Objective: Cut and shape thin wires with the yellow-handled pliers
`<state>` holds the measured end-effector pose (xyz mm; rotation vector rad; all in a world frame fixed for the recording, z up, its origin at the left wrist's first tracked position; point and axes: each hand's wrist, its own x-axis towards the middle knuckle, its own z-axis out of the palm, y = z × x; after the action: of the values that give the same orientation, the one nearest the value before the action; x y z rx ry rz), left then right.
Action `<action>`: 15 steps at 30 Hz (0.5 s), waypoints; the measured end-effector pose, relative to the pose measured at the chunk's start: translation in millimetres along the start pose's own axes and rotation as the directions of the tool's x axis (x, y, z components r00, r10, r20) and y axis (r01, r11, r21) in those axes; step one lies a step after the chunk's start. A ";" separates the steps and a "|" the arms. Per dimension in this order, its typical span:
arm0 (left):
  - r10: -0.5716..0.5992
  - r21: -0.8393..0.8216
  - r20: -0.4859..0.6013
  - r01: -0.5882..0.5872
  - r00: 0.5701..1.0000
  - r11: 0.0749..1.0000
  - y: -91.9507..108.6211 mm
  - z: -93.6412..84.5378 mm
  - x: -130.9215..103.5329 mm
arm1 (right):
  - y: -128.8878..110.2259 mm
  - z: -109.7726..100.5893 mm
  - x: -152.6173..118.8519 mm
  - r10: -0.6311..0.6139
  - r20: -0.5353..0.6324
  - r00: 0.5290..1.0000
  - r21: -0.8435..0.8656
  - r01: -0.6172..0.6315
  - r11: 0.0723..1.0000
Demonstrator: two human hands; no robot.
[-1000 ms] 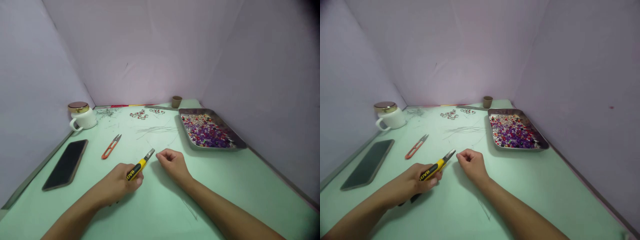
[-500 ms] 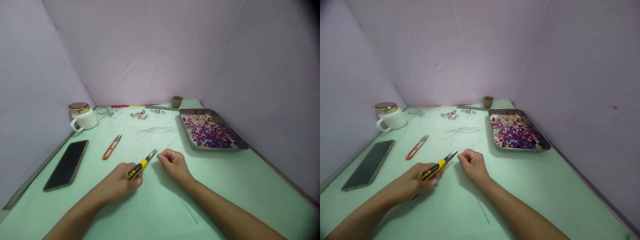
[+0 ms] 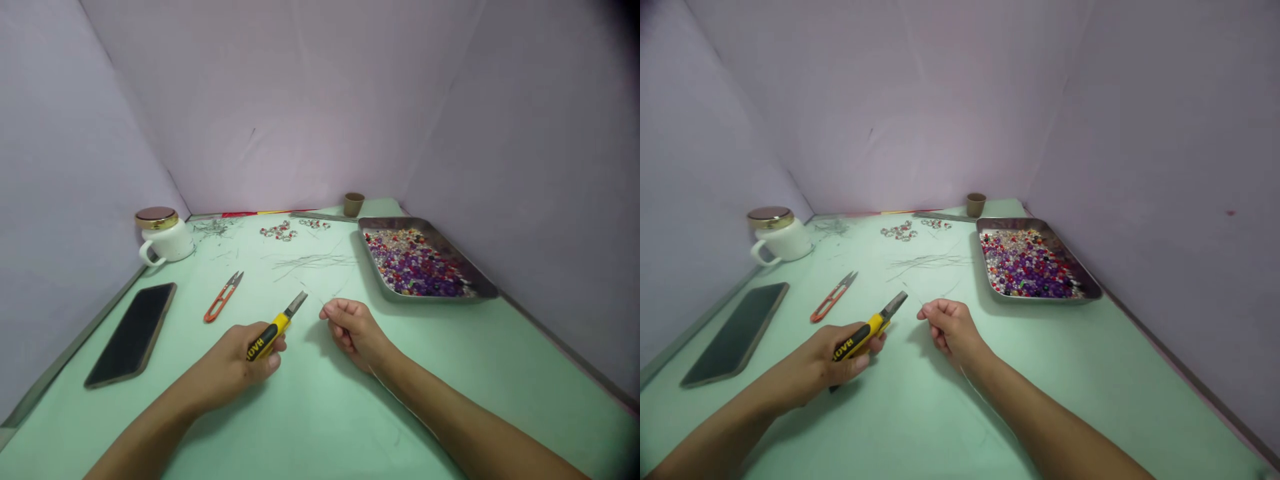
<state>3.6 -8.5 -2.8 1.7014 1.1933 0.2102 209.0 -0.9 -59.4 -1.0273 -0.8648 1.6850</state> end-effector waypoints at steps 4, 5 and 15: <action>-0.008 -0.011 -0.002 0.008 1.000 1.000 1.4 2.2 1.2 | -2.2 1.7 -0.8 0.012 0.007 1.000 -0.026 -0.012 1.000; -0.006 -0.018 -0.003 0.006 1.000 1.000 1.2 2.8 1.2 | -2.8 2.1 -1.0 0.015 0.007 1.000 -0.034 -0.015 0.999; -0.021 -0.004 -0.026 0.021 0.999 1.000 -1.9 5.7 2.3 | -2.8 5.4 -0.9 -0.002 -0.015 1.000 -0.137 0.000 0.991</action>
<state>7.1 -10.2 -7.9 1.6864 1.2287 0.2221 205.3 -1.5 -54.5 -1.1307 -0.9817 1.6325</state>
